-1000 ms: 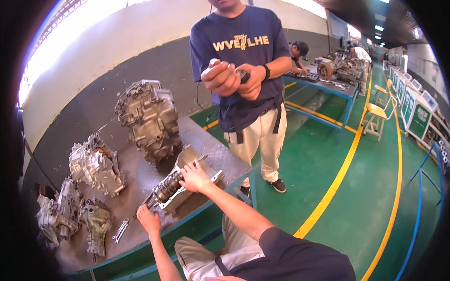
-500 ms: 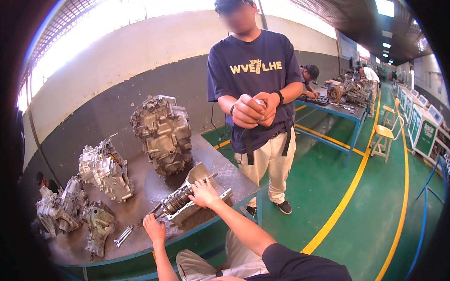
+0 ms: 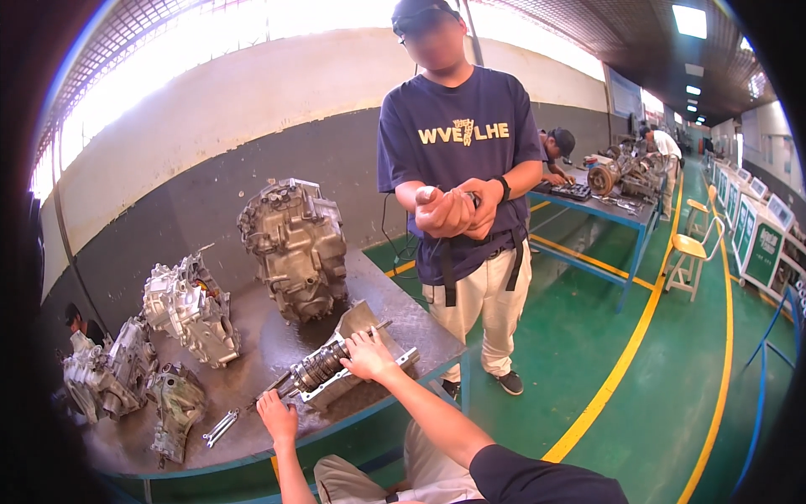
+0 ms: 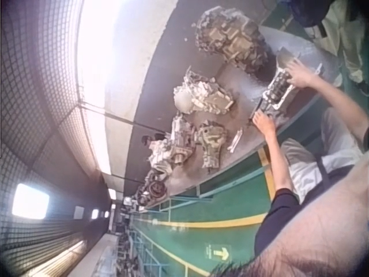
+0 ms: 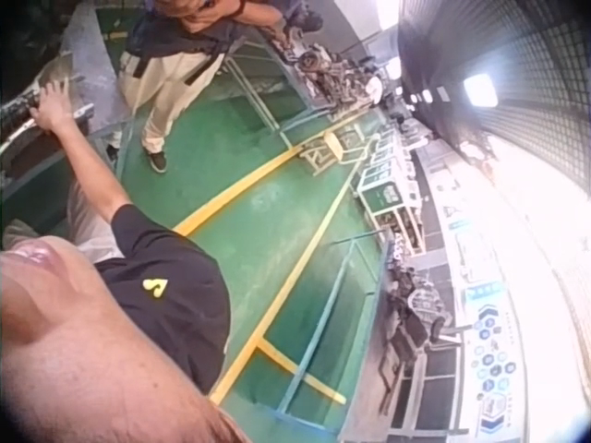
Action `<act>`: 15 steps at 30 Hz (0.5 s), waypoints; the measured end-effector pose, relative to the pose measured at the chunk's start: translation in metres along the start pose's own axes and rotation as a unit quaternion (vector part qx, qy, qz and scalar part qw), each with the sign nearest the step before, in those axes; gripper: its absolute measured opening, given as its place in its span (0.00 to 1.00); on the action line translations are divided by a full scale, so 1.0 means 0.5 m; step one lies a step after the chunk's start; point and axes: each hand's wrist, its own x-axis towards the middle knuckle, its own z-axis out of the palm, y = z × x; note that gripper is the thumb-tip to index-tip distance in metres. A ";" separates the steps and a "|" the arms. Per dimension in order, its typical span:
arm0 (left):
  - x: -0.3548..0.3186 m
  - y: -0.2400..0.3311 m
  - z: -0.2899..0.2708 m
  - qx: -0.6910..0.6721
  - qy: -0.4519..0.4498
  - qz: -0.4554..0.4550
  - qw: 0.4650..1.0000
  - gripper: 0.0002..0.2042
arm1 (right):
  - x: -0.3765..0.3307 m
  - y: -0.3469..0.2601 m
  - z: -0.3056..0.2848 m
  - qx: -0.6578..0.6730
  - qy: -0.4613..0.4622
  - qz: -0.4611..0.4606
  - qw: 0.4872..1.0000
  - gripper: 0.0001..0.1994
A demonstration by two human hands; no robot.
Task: The person manipulates gears and shafts within a metal housing on a workbench, rotating the assembly by hand to check its movement.
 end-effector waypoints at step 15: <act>0.001 0.002 -0.005 -0.009 -0.006 -0.004 1.000 0.24 | 0.003 0.002 0.013 0.009 0.029 0.000 1.000 0.28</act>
